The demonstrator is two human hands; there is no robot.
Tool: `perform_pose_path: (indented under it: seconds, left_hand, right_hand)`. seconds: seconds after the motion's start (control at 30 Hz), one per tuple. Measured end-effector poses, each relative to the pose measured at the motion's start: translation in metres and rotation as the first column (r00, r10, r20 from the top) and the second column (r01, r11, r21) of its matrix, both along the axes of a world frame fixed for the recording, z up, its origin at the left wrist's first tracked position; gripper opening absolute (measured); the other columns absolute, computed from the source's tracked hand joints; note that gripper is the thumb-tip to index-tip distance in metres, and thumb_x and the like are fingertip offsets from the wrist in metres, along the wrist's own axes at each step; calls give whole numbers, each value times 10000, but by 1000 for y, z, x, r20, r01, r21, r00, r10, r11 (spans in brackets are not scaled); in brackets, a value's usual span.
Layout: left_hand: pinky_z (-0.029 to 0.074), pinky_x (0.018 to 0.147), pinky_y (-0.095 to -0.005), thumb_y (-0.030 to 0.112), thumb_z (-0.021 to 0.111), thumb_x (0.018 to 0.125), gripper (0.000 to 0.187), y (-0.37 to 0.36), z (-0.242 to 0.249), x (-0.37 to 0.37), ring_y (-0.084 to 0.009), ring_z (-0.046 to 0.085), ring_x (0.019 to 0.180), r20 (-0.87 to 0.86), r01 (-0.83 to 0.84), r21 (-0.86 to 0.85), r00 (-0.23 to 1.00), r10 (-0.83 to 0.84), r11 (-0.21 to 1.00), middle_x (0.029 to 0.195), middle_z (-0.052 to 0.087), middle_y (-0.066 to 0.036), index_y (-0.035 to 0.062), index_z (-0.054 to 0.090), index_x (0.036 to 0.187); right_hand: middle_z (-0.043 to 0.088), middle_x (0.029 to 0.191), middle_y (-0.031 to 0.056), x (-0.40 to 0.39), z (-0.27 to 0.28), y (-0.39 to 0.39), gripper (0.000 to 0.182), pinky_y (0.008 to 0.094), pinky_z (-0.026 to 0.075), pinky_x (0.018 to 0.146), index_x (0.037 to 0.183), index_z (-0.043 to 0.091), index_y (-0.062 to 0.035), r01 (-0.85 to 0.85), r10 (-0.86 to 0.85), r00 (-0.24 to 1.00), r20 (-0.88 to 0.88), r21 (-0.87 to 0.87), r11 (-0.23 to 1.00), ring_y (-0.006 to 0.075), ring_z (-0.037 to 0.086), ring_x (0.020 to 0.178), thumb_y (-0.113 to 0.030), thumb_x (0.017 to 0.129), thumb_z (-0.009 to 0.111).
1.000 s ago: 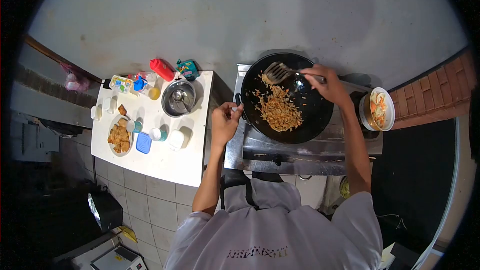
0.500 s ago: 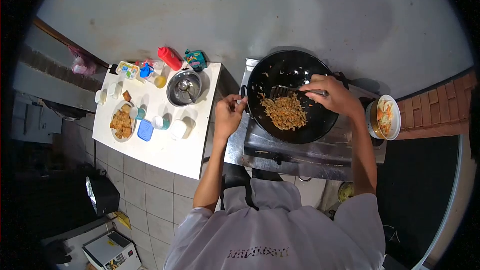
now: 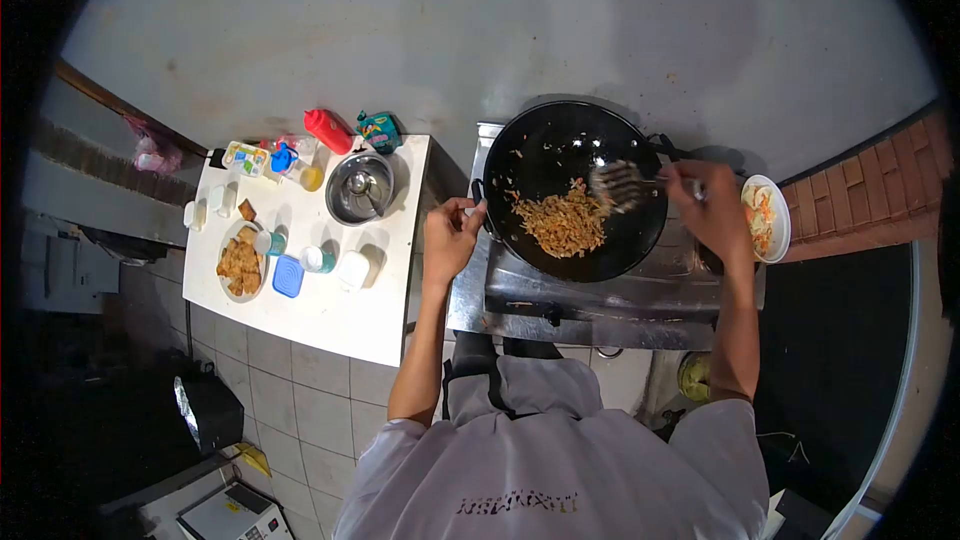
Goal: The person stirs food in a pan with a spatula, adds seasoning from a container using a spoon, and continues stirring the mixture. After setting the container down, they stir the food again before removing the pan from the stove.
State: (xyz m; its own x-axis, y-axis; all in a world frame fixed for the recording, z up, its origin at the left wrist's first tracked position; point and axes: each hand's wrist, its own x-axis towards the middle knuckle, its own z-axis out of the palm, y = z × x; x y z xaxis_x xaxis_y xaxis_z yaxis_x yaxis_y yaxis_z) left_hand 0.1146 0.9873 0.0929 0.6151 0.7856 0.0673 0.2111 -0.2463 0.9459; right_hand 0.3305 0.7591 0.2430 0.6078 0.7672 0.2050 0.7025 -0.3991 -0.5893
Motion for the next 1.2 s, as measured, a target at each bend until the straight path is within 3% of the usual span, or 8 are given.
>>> perform_pose_path:
  seconds: [0.13,0.2,0.33,0.57,0.73,0.87,1.0,1.2]
  left_hand:
    - [327,453,-230,170,709,833,241,-1,4,0,-42,428,493,-4,30,-44,1000,-30,999,526,488,-5,-55,624,815]
    - [337,459,-232,175,712,829,247,-1,6,1,-47,435,494,-18,50,-57,999,-51,997,525,490,-12,-53,621,807]
    - [369,478,-249,195,725,814,267,5,10,1,-67,460,496,-73,82,-51,994,-85,995,524,498,-28,-49,617,789]
    - [322,457,-237,220,722,830,271,15,6,-1,-52,421,494,-70,163,-4,984,-162,987,536,481,12,-12,611,748]
    - [320,450,-232,189,727,824,253,19,4,-1,-43,418,488,-39,219,-67,974,-222,973,529,484,13,-15,603,738]
    - [313,446,-227,183,728,824,242,17,6,-2,-33,409,488,-64,221,-51,973,-224,974,529,481,26,-8,605,740]
    - [309,446,-224,180,724,828,236,21,2,-2,-33,400,483,-43,240,-80,969,-244,968,529,475,29,-4,607,739]
    - [344,459,-236,190,735,807,272,21,1,-2,-50,426,489,-64,249,-84,965,-255,965,529,480,2,-48,607,773]
  right_hand:
    - [611,757,255,8,-47,13,315,454,489,608,788,570,111,297,-255,925,281,-117,948,425,624,707,-194,818,646]
    - [599,700,257,-2,-81,44,338,440,500,559,763,554,125,429,-430,902,31,23,903,396,652,663,-197,828,632]
    - [610,658,204,-4,-58,62,392,328,469,381,774,555,151,429,-333,843,-421,154,890,257,636,479,-225,855,629]
    - [610,615,183,-49,-42,66,266,303,487,384,793,619,127,233,-215,942,-258,38,972,220,633,482,-127,868,616]
    - [599,583,186,-42,-16,20,280,337,487,415,742,590,118,479,-466,862,-200,16,878,240,642,485,-140,840,643]
    - [598,593,177,-27,-101,49,275,336,477,379,763,584,118,496,-505,863,5,179,850,244,640,471,-142,831,643]
    - [621,650,167,-37,-41,55,235,329,480,373,805,590,107,530,-448,804,-391,127,839,239,640,479,-125,841,613]
    - [632,635,163,-61,-45,61,274,321,506,388,749,610,112,477,-427,853,-299,119,871,227,650,508,-145,842,634]
